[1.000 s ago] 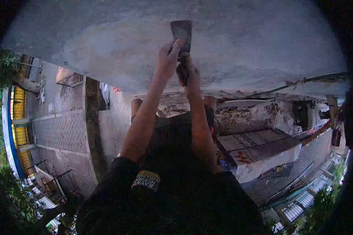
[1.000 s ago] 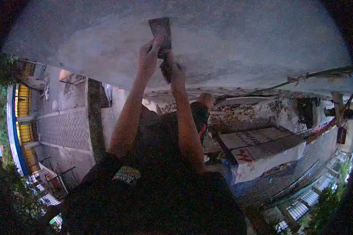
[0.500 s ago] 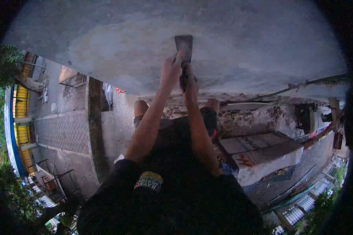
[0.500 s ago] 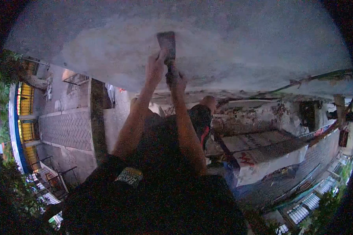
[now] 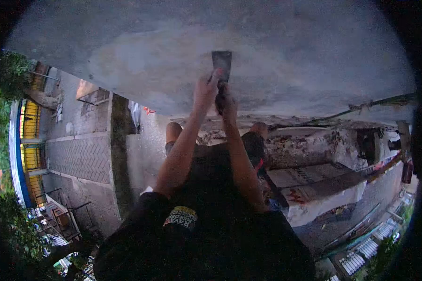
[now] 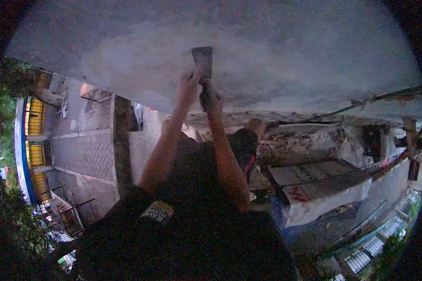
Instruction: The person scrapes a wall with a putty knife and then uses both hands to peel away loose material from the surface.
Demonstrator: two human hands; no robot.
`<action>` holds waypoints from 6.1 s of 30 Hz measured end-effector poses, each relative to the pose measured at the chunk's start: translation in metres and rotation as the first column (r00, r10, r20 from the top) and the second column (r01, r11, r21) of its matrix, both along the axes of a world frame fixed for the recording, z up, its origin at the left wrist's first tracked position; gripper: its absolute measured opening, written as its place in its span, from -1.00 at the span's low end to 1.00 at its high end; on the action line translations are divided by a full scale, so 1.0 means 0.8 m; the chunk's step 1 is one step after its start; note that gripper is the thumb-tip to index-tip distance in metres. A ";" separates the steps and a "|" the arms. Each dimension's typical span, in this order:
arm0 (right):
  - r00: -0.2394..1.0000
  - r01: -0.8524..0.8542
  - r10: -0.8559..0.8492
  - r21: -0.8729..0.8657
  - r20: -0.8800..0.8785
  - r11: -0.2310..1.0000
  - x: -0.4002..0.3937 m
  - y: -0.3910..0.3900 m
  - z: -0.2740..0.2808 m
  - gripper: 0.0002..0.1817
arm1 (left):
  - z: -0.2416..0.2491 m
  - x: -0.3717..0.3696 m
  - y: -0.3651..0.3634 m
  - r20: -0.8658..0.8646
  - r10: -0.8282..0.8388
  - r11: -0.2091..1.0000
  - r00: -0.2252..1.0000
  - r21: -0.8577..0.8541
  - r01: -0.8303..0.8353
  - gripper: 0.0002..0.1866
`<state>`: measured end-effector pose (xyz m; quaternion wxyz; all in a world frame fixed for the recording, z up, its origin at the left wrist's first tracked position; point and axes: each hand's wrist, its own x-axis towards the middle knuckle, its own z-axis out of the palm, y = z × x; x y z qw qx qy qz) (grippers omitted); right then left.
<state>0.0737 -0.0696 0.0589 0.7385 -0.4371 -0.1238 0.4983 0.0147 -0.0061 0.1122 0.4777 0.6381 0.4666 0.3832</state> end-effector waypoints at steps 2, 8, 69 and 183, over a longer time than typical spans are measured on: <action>0.999 0.004 -0.005 -0.014 -0.053 1.000 -0.004 -0.001 0.010 -0.61 | 0.025 0.000 -0.012 0.044 0.014 1.000 0.999 0.007 -0.014 -0.66; 0.996 -0.049 0.055 -0.087 0.070 0.995 0.007 -0.006 0.006 -0.61 | 0.033 0.004 -0.016 -0.025 0.042 0.996 0.999 0.085 -0.040 -0.56; 0.997 -0.033 0.039 -0.087 0.068 0.996 -0.020 -0.010 0.090 -0.61 | 0.097 -0.008 -0.019 0.020 0.069 0.989 0.997 0.130 -0.071 -0.53; 0.931 -0.254 0.291 -0.179 0.222 0.950 0.011 -0.023 -0.203 -0.83 | -0.090 0.041 -0.024 0.066 0.087 0.969 0.994 -0.239 -0.069 -0.37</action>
